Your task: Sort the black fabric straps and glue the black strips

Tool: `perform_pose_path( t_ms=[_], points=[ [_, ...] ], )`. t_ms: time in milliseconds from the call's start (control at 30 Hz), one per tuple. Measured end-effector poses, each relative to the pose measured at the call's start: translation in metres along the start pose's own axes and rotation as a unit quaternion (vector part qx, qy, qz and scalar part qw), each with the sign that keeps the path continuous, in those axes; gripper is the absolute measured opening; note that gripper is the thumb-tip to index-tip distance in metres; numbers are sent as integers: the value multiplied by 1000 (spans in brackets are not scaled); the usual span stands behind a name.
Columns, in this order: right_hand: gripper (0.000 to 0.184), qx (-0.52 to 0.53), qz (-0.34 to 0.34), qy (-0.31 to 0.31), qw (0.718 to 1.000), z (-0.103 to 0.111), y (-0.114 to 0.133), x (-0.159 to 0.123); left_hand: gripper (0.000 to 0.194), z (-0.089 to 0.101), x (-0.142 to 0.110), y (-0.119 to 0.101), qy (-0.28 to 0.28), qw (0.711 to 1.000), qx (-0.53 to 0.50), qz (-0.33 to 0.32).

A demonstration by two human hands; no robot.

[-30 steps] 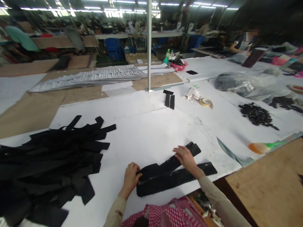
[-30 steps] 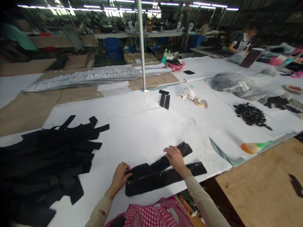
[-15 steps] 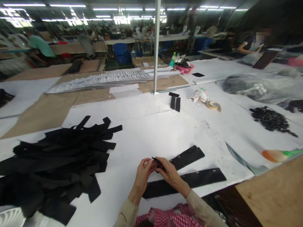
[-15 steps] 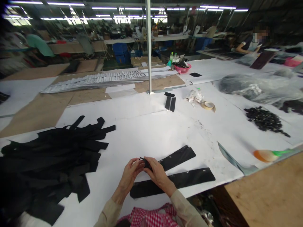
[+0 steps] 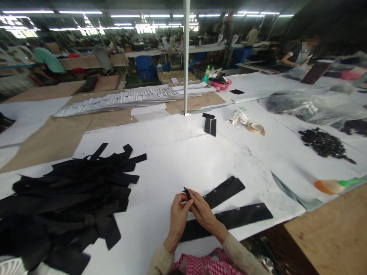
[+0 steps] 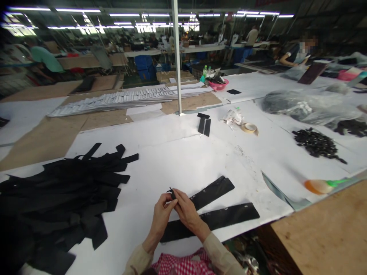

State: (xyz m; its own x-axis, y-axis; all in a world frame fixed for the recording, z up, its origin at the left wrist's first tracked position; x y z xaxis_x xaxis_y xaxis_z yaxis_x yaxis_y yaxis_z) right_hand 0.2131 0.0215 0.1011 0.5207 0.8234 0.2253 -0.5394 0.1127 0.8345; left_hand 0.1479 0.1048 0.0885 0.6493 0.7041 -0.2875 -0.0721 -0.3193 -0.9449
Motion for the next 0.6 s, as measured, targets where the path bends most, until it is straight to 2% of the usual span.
perform_pose_path(
  t_ms=[200,333,467,533,600],
  points=[
    [43,58,-59,14,996,-4,-4,1,24,-1,3,3,26,999,-24,13],
    [43,61,-54,26,996,-5,-3,3,28,0,1,10,37,997,-50,36],
    [44,81,-59,30,994,-5,-3,5,31,3,-3,15,20,992,-100,69],
    [43,104,-84,47,990,-11,-5,4,33,5,-4,16,13,987,-137,87],
    [40,113,-140,26,983,-10,-18,2,34,10,-4,15,1,982,-165,91]
  ],
)
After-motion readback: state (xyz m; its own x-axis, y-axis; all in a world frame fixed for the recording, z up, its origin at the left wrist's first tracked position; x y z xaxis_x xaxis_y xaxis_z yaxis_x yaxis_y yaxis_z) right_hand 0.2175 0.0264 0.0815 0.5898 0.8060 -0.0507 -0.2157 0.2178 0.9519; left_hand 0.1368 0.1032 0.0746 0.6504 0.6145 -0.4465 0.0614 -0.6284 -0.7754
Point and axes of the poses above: each hand's wrist, its own x-axis towards the middle knuckle, its own z-axis out of the back of the hand, y = z × x, the point moved 10 cm from there along x, towards the middle knuckle, and after that the axes turned 3 degrees about -y, right-handed, at the moved point
